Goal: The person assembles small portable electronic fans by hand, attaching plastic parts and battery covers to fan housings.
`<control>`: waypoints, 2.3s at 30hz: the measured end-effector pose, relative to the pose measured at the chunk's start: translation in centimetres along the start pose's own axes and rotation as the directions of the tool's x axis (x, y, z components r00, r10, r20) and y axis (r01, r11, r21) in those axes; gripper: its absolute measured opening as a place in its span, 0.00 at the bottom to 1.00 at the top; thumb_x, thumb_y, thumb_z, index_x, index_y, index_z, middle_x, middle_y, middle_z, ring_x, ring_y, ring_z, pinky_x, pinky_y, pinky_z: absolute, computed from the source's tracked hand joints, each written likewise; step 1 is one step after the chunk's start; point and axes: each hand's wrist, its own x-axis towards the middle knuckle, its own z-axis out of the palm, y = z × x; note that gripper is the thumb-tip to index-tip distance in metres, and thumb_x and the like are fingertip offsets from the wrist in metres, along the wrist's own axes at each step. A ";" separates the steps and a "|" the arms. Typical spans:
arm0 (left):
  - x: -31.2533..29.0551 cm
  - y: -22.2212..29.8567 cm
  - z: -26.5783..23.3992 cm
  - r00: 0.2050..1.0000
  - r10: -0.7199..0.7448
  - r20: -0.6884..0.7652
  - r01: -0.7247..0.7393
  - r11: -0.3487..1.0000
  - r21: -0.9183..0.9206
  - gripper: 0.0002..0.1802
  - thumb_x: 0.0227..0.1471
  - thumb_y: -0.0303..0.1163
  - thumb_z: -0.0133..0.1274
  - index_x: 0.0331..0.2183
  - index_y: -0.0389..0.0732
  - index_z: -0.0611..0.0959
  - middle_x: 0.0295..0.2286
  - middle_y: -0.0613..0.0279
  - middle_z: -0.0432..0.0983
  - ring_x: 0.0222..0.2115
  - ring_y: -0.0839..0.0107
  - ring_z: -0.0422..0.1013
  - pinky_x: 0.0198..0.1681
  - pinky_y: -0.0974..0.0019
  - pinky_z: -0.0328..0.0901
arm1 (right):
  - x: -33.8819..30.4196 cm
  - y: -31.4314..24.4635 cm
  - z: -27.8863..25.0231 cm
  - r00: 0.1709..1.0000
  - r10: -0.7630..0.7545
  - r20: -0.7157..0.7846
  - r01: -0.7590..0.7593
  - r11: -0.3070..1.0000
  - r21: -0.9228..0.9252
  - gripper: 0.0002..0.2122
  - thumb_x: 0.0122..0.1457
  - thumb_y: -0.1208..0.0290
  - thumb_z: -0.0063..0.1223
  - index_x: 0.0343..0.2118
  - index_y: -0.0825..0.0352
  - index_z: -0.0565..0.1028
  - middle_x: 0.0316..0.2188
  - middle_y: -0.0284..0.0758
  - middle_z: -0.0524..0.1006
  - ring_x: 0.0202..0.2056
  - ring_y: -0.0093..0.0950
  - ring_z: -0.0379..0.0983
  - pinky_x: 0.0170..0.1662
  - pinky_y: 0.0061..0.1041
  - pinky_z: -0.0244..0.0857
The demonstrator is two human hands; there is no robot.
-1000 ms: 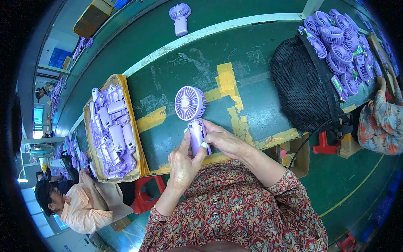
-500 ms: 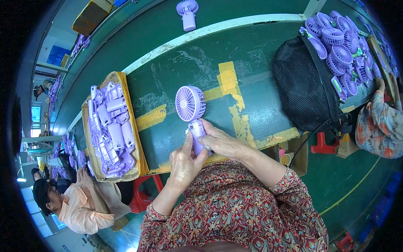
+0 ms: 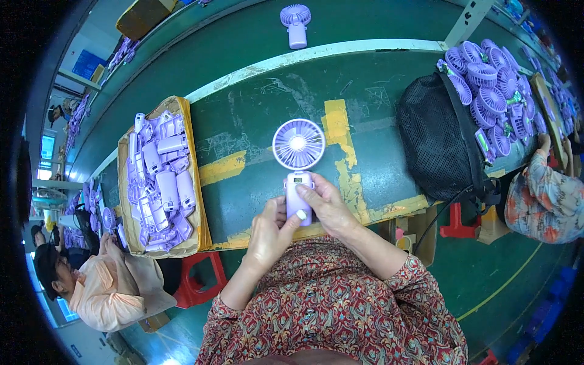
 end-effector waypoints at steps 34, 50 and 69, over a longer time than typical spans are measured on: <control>26.4 4.0 -8.9 0.802 0.399 -0.444 -0.262 0.904 0.339 0.22 0.52 0.35 0.47 0.46 0.34 0.70 0.30 0.43 0.73 0.30 0.56 0.70 0.36 0.56 0.63 | -1.4 -20.7 -8.8 0.756 -0.647 -0.098 0.223 0.395 -0.891 0.10 0.58 0.70 0.48 0.41 0.67 0.71 0.34 0.33 0.74 0.38 0.22 0.70 0.43 0.23 0.64; 38.6 -2.9 -9.0 0.894 0.215 -0.392 0.037 0.838 0.544 0.34 0.50 0.37 0.50 0.54 0.31 0.61 0.54 0.40 0.55 0.53 0.48 0.57 0.56 0.58 0.54 | 3.0 -35.5 -29.3 0.615 -0.788 0.030 -0.626 -0.511 -0.589 0.31 0.42 0.73 0.57 0.52 0.68 0.61 0.53 0.51 0.59 0.54 0.52 0.55 0.55 0.44 0.52; 22.4 8.7 -5.8 0.747 0.487 -0.452 -0.528 0.848 0.042 0.23 0.52 0.32 0.50 0.49 0.33 0.69 0.47 0.53 0.66 0.44 0.66 0.67 0.40 0.68 0.65 | -5.5 -41.9 -9.7 0.511 -0.856 -0.081 0.704 0.471 -0.531 0.28 0.56 0.49 0.46 0.52 0.67 0.61 0.41 0.40 0.72 0.37 0.32 0.75 0.40 0.26 0.72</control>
